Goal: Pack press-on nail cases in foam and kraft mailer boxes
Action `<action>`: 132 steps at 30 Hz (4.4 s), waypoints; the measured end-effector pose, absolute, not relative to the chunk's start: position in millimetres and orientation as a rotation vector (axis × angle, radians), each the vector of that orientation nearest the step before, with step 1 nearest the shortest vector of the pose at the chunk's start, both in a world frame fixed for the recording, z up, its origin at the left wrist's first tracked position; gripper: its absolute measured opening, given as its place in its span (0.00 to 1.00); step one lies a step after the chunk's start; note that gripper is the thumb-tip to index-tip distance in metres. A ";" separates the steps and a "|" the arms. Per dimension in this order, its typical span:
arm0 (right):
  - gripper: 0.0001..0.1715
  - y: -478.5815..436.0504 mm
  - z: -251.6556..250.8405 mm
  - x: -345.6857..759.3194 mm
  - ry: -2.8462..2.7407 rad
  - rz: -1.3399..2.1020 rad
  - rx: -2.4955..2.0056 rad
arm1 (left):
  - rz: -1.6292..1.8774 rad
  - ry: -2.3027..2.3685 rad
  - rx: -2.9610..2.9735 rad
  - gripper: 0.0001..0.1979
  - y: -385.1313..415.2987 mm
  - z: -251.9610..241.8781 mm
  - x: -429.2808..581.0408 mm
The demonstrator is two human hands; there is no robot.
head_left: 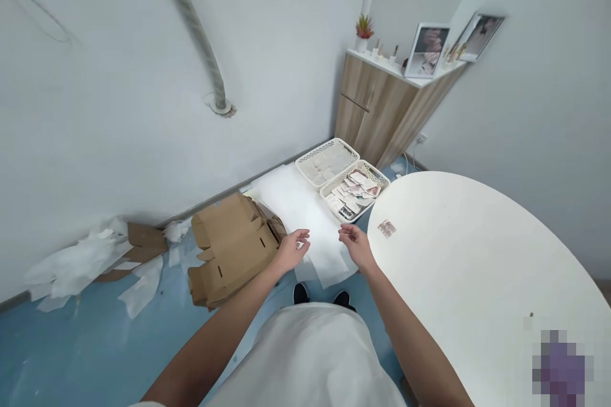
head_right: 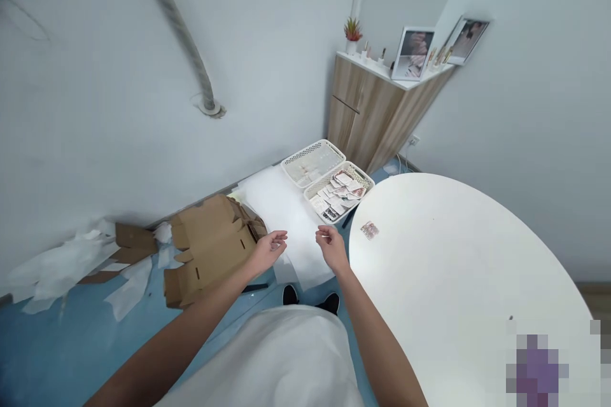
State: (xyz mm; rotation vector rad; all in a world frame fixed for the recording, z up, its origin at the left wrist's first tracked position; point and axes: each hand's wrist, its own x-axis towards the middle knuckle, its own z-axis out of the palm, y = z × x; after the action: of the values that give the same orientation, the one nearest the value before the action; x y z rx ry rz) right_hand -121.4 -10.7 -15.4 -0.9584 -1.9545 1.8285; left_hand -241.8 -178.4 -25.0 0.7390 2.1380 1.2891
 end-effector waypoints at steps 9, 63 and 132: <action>0.20 -15.3 -0.9 -151.0 -2.175 1.814 -0.939 | 1.330 2.053 0.807 0.15 -176.6 -17.6 -292.1; 0.34 86.8 -82.4 -381.3 -1.011 2.535 -1.423 | 0.494 2.486 1.007 0.22 11.2 -60.7 -487.1; 0.21 10.5 -3.3 159.9 -1.248 1.422 -1.350 | 1.083 1.347 0.820 0.16 6.8 11.2 33.5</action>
State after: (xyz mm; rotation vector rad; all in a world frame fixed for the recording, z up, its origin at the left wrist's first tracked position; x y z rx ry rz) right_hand 159.9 10.5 -3.3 -1.3500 -1.2485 1.4224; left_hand 33.5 6.8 11.2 0.8200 1.3469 1.0832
